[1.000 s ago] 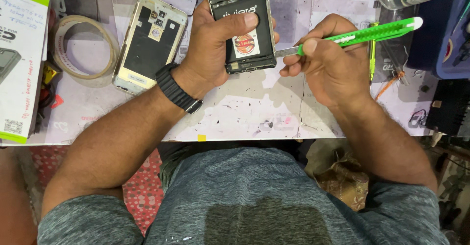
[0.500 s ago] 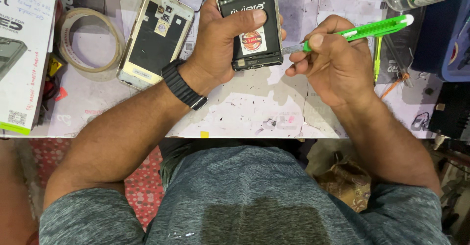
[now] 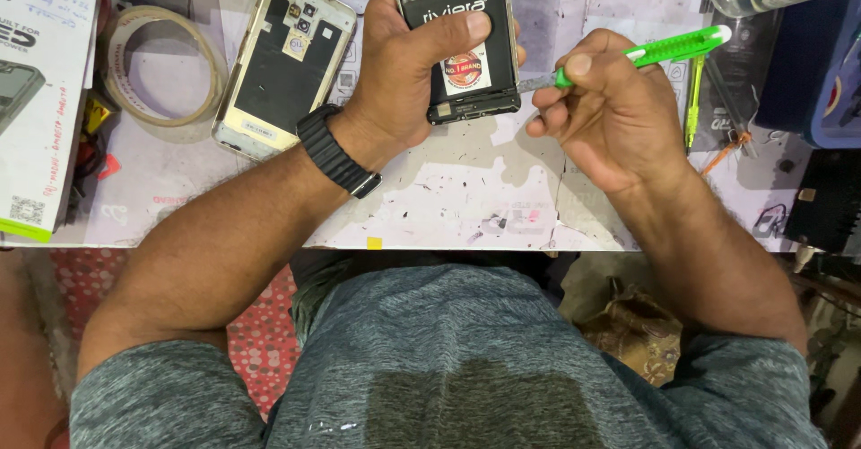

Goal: The person uses a green precision screwdriver to remove screws from the internal frame of a disassembled smartphone. They carefully unscrew multiple fasteners around the battery and motherboard area, placing the removed screws on the workbench. The person rotates the device to access different screw locations during the process.

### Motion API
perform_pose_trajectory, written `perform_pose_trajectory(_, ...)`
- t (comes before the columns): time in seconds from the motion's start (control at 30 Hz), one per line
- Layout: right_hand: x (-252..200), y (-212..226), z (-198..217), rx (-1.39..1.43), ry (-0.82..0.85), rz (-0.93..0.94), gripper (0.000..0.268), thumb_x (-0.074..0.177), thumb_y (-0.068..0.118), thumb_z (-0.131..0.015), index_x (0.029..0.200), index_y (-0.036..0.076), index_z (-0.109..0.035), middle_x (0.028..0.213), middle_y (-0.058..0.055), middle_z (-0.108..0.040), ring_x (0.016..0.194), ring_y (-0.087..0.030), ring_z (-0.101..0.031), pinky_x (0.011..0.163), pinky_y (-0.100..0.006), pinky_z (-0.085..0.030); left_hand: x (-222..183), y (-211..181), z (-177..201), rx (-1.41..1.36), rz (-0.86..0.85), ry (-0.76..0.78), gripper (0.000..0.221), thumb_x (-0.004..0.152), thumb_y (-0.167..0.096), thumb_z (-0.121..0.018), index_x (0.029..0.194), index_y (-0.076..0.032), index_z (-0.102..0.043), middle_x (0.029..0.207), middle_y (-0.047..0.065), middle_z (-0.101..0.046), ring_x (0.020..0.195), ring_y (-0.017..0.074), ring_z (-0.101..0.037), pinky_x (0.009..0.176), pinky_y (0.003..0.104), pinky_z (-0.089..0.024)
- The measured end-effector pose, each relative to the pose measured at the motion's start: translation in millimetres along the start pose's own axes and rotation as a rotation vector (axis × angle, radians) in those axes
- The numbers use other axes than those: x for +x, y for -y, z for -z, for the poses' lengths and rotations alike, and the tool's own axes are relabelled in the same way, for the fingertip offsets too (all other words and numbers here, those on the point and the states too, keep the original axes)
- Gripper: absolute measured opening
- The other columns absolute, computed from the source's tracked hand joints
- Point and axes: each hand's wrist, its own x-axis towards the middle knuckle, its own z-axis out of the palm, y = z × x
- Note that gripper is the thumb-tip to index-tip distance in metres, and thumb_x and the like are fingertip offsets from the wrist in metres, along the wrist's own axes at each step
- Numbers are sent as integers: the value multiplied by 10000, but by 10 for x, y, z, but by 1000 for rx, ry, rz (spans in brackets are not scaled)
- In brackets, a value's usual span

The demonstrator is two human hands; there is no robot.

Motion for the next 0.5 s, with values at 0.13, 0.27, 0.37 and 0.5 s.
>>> perform_pose_trajectory(0.13,4,-3,2,13,6,-7,83,1072,67,-632,1002,53,-673,906,-166,-741,784,-230,-736,841,-498,-635,-3,17,2,-7,-12,0,156,976,-31,-722,1103,36,-660,986,173,-741,875,262,-779,771,391,-678)
perform_pose_trajectory(0.27,8,-5,8,12,20,-10,90,1080,71,-633,1007,49,-680,890,-180,-747,790,-225,-743,851,-491,-636,-7,14,14,28,-38,19,162,988,-48,-722,1119,24,-657,999,166,-745,852,242,-782,780,387,-689)
perform_pose_trajectory(0.37,6,-7,16,9,13,-8,94,1078,68,-633,1001,47,-683,918,-179,-747,798,-223,-748,856,-494,-641,-7,10,24,56,-48,39,157,1002,-56,-714,1124,26,-660,1002,166,-748,848,236,-785,780,384,-693)
perform_pose_trajectory(0.5,13,-10,15,0,34,3,83,1087,69,-635,1017,36,-667,885,-177,-737,767,-218,-745,861,-496,-643,-2,15,22,56,-55,31,166,998,-53,-715,1130,25,-651,1002,166,-742,851,240,-786,774,386,-693)
